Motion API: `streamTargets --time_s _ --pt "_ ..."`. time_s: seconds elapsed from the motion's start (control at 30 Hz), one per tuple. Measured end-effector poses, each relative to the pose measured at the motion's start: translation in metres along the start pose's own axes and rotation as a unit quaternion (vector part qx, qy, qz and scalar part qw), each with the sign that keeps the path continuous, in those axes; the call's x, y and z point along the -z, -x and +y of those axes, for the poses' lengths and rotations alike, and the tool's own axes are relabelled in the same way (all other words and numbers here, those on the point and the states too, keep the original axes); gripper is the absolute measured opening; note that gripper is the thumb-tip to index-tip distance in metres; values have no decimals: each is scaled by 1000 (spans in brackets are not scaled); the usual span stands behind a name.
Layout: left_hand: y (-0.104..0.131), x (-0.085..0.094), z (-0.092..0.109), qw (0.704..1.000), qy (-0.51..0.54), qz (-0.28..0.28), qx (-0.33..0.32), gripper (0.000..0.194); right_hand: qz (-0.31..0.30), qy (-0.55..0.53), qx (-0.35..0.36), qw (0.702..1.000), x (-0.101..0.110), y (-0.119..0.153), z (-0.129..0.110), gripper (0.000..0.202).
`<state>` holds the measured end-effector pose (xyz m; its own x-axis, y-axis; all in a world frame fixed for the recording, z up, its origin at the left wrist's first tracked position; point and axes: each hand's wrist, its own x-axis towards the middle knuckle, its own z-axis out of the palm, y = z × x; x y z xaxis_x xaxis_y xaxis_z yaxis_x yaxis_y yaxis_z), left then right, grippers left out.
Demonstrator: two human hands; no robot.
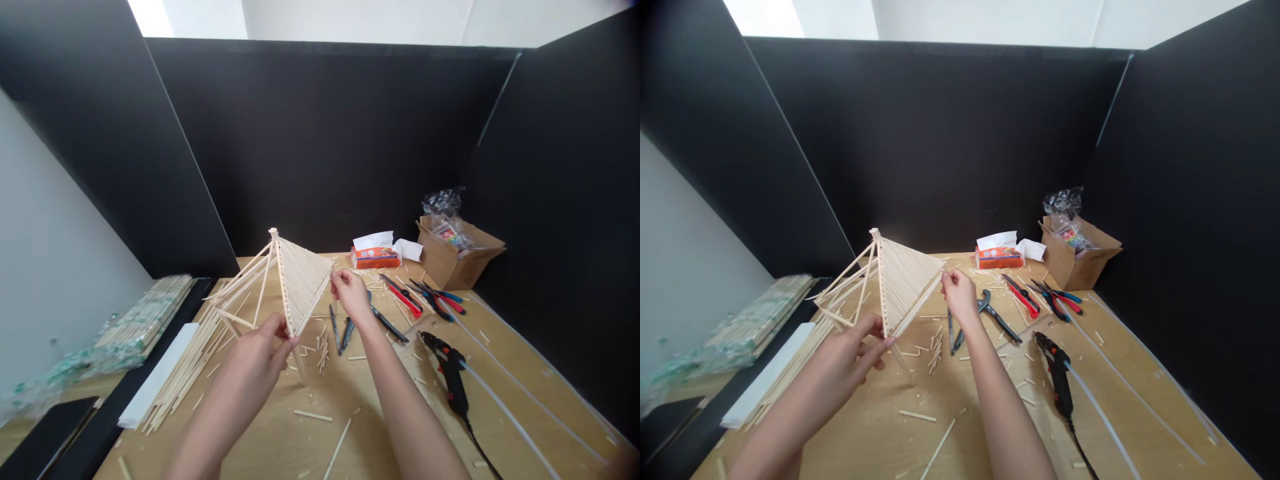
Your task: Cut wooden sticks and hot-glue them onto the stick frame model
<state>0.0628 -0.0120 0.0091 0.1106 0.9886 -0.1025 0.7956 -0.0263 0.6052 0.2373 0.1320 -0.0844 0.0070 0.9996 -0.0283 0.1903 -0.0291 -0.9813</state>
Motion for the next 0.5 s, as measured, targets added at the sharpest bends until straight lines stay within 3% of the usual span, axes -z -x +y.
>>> streamTargets --time_s 0.33,0.5 --pt "4 1 1 1000 -26 10 -11 19 -99 161 -27 982 11 34 21 31" --pt "4 0 0 999 -30 17 -3 19 -113 163 -12 980 20 42 20 31"
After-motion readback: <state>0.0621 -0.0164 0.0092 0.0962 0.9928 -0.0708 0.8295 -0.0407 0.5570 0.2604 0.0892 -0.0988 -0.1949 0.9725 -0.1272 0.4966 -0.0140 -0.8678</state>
